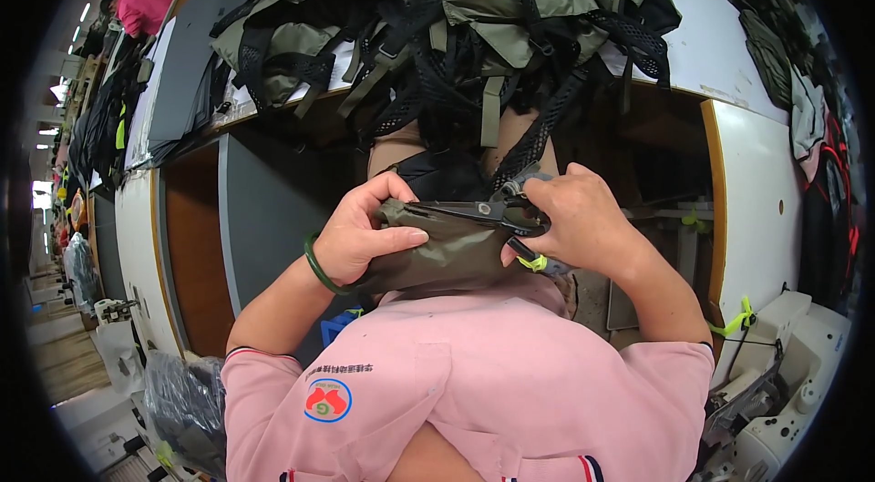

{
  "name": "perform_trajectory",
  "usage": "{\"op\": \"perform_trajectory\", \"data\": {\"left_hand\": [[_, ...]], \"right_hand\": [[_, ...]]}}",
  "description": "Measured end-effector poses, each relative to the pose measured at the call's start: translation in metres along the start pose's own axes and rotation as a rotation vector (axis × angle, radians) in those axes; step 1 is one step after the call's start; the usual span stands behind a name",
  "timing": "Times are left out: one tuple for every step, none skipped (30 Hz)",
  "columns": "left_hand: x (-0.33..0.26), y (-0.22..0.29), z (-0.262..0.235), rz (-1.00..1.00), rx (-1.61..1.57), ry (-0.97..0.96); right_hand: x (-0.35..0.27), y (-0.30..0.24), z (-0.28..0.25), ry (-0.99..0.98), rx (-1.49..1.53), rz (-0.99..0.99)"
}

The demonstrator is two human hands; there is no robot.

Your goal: Trim excess material and threads from green fabric vest components using scissors.

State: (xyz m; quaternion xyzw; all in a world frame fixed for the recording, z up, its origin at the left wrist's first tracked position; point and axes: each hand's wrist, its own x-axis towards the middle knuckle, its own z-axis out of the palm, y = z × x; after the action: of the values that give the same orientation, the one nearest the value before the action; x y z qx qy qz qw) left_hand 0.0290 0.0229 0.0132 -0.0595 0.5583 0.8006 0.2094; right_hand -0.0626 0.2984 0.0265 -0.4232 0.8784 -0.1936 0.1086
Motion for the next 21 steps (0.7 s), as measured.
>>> {"op": "perform_trajectory", "data": {"left_hand": [[0.0, 0.0, -0.001, 0.0, -0.001, 0.003], [0.0, 0.0, -0.001, -0.013, -0.009, -0.003], [0.0, 0.001, -0.001, -0.026, -0.018, -0.009], [0.0, 0.003, -0.001, -0.026, -0.019, -0.009], [0.001, 0.005, -0.001, -0.069, -0.066, -0.009], [0.001, 0.007, -0.001, -0.112, -0.114, -0.009], [0.002, 0.008, -0.002, -0.11, -0.114, -0.008], [0.002, 0.008, -0.003, -0.144, -0.169, -0.013], [0.002, 0.008, -0.004, -0.177, -0.224, -0.018], [0.003, 0.008, -0.004, -0.176, -0.225, -0.021], [0.003, 0.008, -0.003, -0.189, -0.234, -0.028], [0.003, 0.007, -0.003, -0.202, -0.242, -0.035], [0.004, 0.007, -0.003, -0.201, -0.243, -0.035], [0.004, 0.006, -0.003, -0.201, -0.247, -0.044], [0.004, 0.006, -0.003, -0.202, -0.252, -0.053], [0.004, 0.006, -0.002, -0.202, -0.252, -0.054], [0.005, 0.006, -0.001, -0.207, -0.254, -0.055], [0.005, 0.006, -0.001, -0.213, -0.256, -0.056], [0.005, 0.006, -0.001, -0.213, -0.256, -0.055], [0.005, 0.005, -0.001, -0.214, -0.257, -0.057], [0.005, 0.005, -0.001, -0.214, -0.259, -0.058]], "right_hand": [[0.0, -0.001, -0.001, -0.001, 0.001, -0.002], [0.0, -0.003, -0.003, -0.014, 0.003, 0.021], [0.0, -0.004, -0.005, -0.027, 0.005, 0.044], [0.0, -0.003, -0.007, -0.028, 0.005, 0.045], [0.0, 0.0, -0.008, 0.098, -0.039, -0.009], [0.001, 0.002, -0.01, 0.223, -0.084, -0.062], [0.003, 0.002, -0.016, 0.301, -0.136, -0.129], [0.004, 0.002, -0.021, 0.337, -0.204, -0.155], [0.004, 0.002, -0.024, 0.373, -0.272, -0.181], [0.004, 0.005, -0.026, 0.373, -0.274, -0.18], [0.004, 0.008, -0.028, 0.391, -0.358, -0.19], [0.004, 0.009, -0.029, 0.408, -0.441, -0.201], [0.004, 0.009, -0.03, 0.408, -0.442, -0.201], [0.005, 0.008, -0.031, 0.423, -0.466, -0.221], [0.005, 0.007, -0.033, 0.439, -0.49, -0.241], [0.006, 0.007, -0.034, 0.439, -0.491, -0.24], [0.006, 0.006, -0.035, 0.438, -0.503, -0.247], [0.006, 0.005, -0.035, 0.437, -0.515, -0.254], [0.007, 0.005, -0.036, 0.437, -0.515, -0.255], [0.007, 0.005, -0.036, 0.44, -0.522, -0.255], [0.008, 0.005, -0.036, 0.442, -0.529, -0.255]]}}
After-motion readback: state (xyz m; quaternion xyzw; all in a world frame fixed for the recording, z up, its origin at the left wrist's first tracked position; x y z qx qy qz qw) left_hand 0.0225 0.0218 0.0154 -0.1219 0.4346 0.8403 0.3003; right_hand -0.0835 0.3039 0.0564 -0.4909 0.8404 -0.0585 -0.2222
